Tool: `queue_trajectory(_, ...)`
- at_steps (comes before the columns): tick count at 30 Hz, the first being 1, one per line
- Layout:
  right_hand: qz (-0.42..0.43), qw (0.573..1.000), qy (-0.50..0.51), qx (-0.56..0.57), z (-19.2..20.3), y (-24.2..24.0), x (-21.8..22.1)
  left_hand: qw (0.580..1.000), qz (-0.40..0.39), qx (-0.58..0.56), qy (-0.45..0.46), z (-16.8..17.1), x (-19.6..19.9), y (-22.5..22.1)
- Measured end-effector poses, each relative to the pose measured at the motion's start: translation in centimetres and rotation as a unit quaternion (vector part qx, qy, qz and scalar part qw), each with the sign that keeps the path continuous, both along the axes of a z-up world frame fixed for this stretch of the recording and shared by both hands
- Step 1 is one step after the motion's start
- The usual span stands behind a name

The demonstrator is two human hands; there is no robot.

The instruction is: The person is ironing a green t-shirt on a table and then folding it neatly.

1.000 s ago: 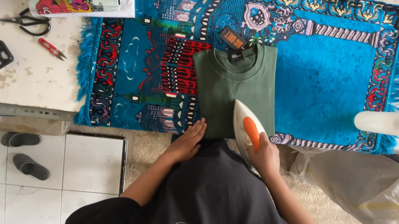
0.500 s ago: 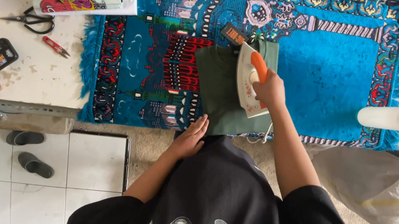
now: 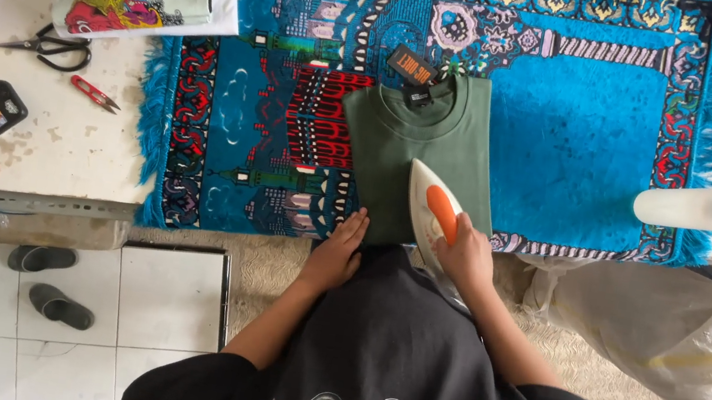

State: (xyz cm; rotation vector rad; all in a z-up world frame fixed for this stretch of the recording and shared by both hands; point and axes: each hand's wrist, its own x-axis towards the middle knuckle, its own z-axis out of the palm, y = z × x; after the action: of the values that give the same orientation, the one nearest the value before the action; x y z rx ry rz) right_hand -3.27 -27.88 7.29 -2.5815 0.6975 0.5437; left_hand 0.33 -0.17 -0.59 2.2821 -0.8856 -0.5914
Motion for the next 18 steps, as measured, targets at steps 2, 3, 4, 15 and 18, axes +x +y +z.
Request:
queue_trajectory(2,-0.006,1.000,-0.022,-0.001,0.5,0.2,3.1,1.000,0.001,-0.006,0.012,-0.1,0.1,0.1)
queue_trajectory(3,-0.013,0.999,-0.040,0.000,0.7,0.3,4.6,1.000,0.001,-0.011,0.027,-0.1,0.1,0.1)
queue_trajectory(4,-0.011,0.999,-0.042,0.000,0.2,-0.3,6.2,1.000,0.003,-0.011,0.025,0.1,0.1,0.1)
queue_trajectory(15,-0.163,0.970,-0.110,0.144,0.1,-7.1,14.7,0.999,-0.018,0.010,0.049,-0.8,0.3,0.4)
queue_trajectory(18,-0.132,0.975,-0.080,0.161,1.7,-5.5,12.9,0.998,-0.015,-0.006,0.059,0.1,0.3,0.5)
